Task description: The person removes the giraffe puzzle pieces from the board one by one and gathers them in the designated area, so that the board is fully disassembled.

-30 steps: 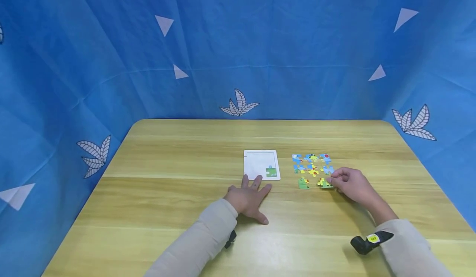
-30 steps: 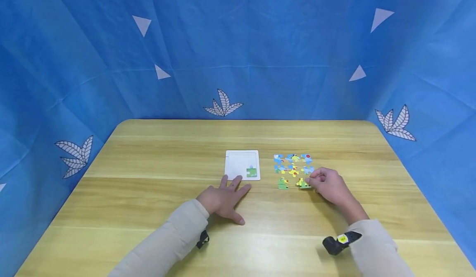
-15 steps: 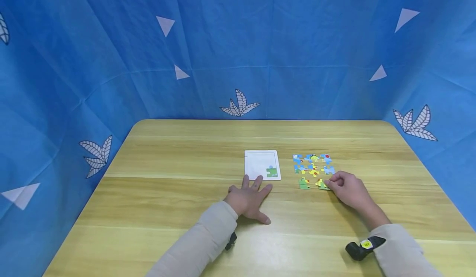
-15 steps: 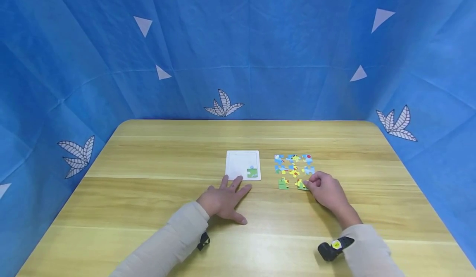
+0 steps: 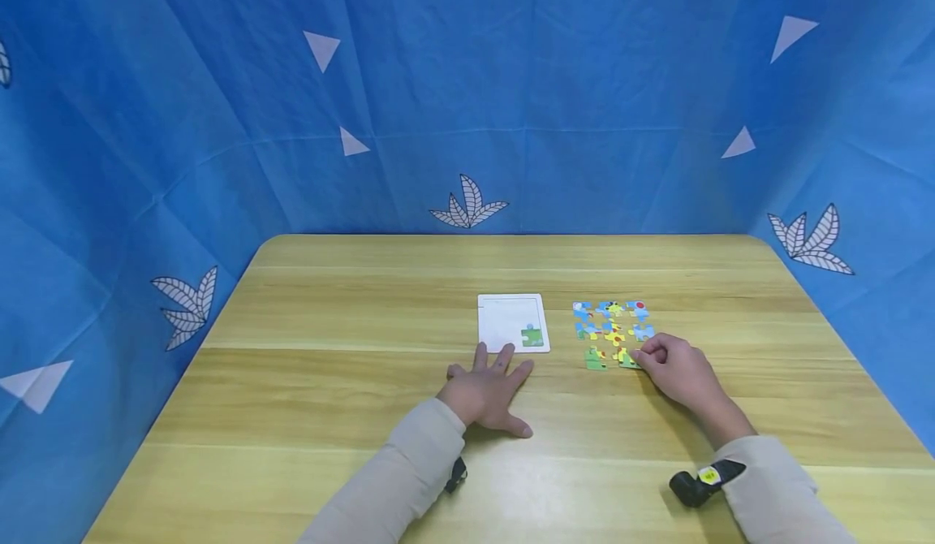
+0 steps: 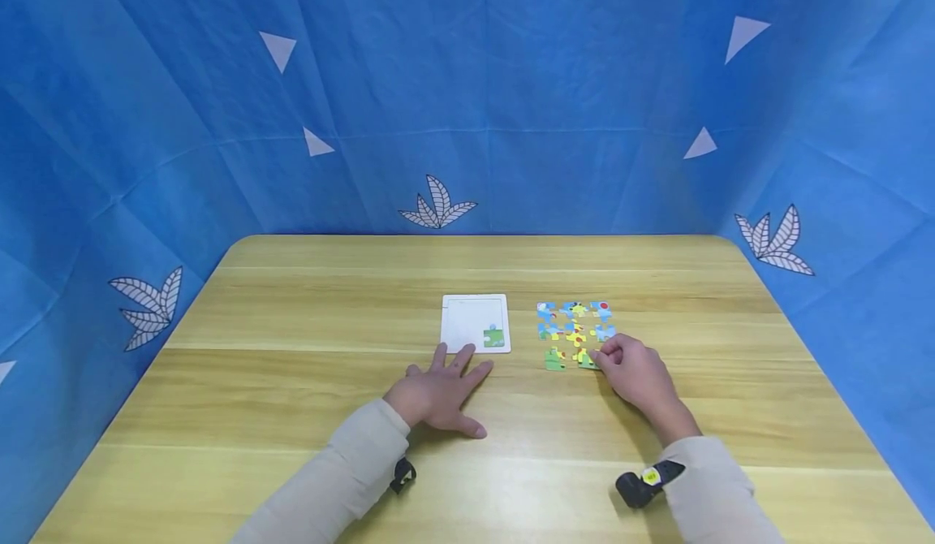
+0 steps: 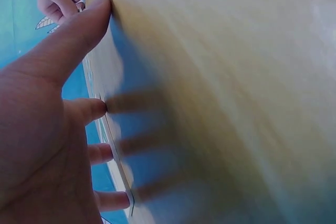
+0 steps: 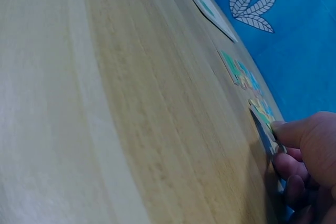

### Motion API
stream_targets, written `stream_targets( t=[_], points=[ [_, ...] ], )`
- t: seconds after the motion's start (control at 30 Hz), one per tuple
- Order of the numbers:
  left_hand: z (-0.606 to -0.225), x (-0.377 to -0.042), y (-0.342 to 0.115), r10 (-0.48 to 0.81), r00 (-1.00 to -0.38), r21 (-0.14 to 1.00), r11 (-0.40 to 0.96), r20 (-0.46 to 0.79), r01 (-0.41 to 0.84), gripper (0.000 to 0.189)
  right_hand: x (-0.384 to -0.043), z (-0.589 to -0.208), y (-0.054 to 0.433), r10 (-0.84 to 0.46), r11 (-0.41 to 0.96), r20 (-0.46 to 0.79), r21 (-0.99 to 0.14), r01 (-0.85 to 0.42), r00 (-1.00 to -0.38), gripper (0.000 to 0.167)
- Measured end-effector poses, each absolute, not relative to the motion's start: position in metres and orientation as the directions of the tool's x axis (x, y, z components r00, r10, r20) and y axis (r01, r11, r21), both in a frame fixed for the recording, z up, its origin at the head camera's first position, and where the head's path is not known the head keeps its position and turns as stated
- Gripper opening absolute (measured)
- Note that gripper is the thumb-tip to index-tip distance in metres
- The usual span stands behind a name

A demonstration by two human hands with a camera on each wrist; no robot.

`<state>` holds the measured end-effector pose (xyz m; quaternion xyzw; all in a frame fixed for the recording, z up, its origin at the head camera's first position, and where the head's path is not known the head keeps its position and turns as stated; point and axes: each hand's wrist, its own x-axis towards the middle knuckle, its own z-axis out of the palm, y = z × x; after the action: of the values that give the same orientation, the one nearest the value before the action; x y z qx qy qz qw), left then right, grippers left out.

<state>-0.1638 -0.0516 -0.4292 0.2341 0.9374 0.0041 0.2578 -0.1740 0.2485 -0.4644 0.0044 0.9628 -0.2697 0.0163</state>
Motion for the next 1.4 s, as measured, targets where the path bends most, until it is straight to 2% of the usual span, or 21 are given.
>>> stream_targets(
  t=[0.6,0.83,1.03,1.4],
  points=[
    [-0.430,-0.167,-0.049,0.435,-0.751,0.132,0.893,-0.497,0.430,0.096,-0.175,-0.464,0.247,-0.011,0.869,-0.006,-0.495,-0.007,-1.000,0.023],
    [-0.430,-0.167,-0.049,0.430,-0.752,0.116,0.894,-0.500,0.434,0.096,-0.178,-0.462,0.243,-0.018,0.855,0.062,-0.517,-0.048,-0.998,0.024],
    [-0.432,-0.167,-0.049,0.430,-0.753,0.114,0.893,-0.498,0.435,0.096,-0.188,-0.459,0.230,-0.057,0.831,0.091,-0.548,-0.098,-0.994,0.020],
    [-0.432,-0.168,-0.049,0.423,-0.756,0.108,0.896,-0.500,0.430,0.097,-0.209,-0.451,0.189,-0.182,0.756,0.089,-0.623,-0.198,-0.979,0.023]
  ],
)
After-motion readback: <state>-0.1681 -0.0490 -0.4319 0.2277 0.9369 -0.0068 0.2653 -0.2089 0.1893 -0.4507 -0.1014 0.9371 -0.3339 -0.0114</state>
